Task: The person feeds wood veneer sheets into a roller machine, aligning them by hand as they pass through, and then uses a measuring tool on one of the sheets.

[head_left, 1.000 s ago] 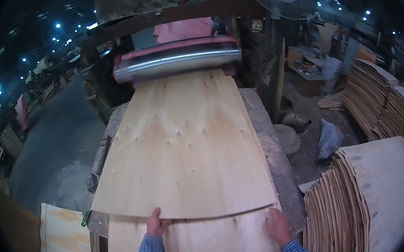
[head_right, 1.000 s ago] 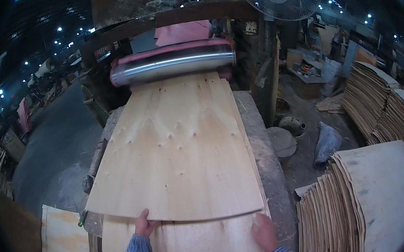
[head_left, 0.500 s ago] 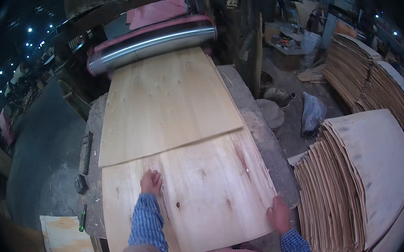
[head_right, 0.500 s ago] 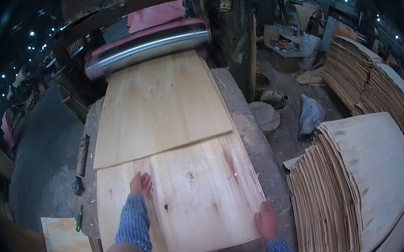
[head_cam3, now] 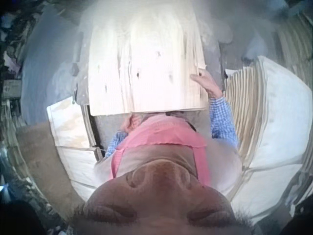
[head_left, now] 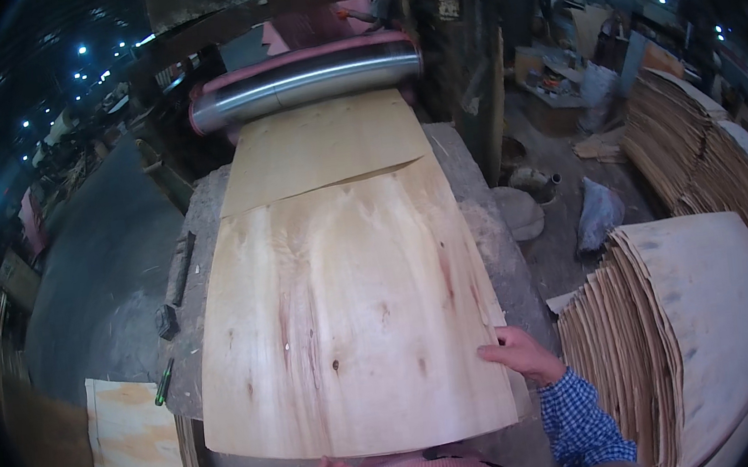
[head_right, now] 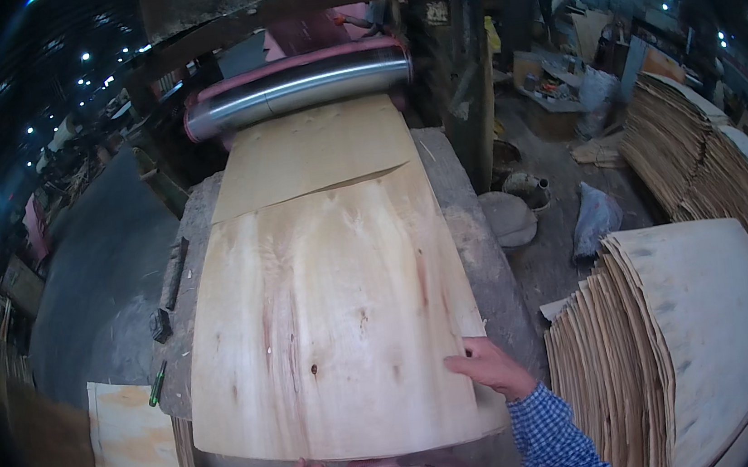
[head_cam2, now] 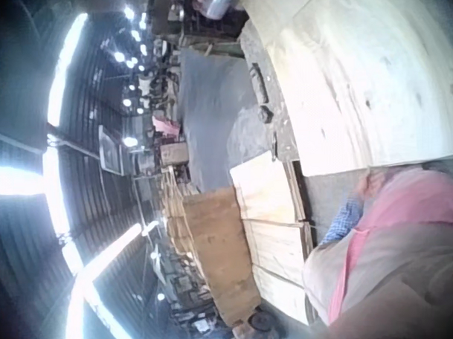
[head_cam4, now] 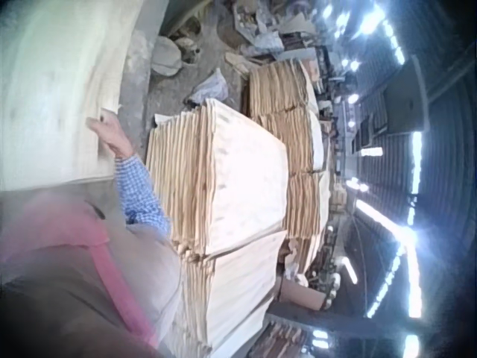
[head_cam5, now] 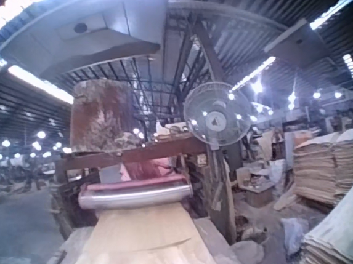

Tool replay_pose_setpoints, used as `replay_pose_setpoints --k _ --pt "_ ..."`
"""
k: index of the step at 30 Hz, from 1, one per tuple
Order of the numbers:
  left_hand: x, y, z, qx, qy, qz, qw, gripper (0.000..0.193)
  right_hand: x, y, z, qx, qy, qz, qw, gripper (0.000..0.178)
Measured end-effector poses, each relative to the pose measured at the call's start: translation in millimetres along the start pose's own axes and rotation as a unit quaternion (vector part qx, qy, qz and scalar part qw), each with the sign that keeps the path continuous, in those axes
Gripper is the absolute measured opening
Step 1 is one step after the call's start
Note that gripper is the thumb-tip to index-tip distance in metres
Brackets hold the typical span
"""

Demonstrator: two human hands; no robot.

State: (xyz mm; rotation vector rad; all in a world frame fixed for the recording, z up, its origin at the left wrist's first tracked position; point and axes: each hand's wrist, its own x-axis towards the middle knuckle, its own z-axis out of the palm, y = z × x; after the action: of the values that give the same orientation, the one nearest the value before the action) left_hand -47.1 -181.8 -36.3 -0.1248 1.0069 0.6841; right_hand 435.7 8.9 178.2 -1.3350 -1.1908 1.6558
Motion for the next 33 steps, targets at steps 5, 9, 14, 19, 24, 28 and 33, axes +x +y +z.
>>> replay_pose_setpoints --k 5,9,14,19,24,28,33 --pt "-68 15 114 -0.224 -0.157 0.291 0.917 0.059 -25 -24 -13 0.191 0.011 -0.041 0.981 0.044" --pt "-53 45 112 -0.181 -0.137 0.376 0.898 0.055 -12 75 -55 0.248 0.06 -0.022 0.967 0.049" --pt "-54 42 114 -0.065 -0.029 0.333 0.94 0.051 8 115 -55 0.254 0.094 0.012 0.963 0.052" --pt "-38 -7 70 -0.102 -0.019 0.304 0.947 0.048 -40 50 -36 0.214 0.076 -0.006 0.974 0.051" --pt "-26 4 70 -0.187 -0.061 0.306 0.932 0.05 -29 24 -34 0.182 0.075 -0.059 0.979 0.046" --pt "-5 79 119 -0.175 -0.022 0.317 0.932 0.04 34 53 -46 -0.077 0.26 -0.097 0.958 0.041" --pt "40 147 139 -0.11 0.027 0.362 0.925 0.036 24 70 -12 -0.289 0.335 -0.141 0.886 0.04"
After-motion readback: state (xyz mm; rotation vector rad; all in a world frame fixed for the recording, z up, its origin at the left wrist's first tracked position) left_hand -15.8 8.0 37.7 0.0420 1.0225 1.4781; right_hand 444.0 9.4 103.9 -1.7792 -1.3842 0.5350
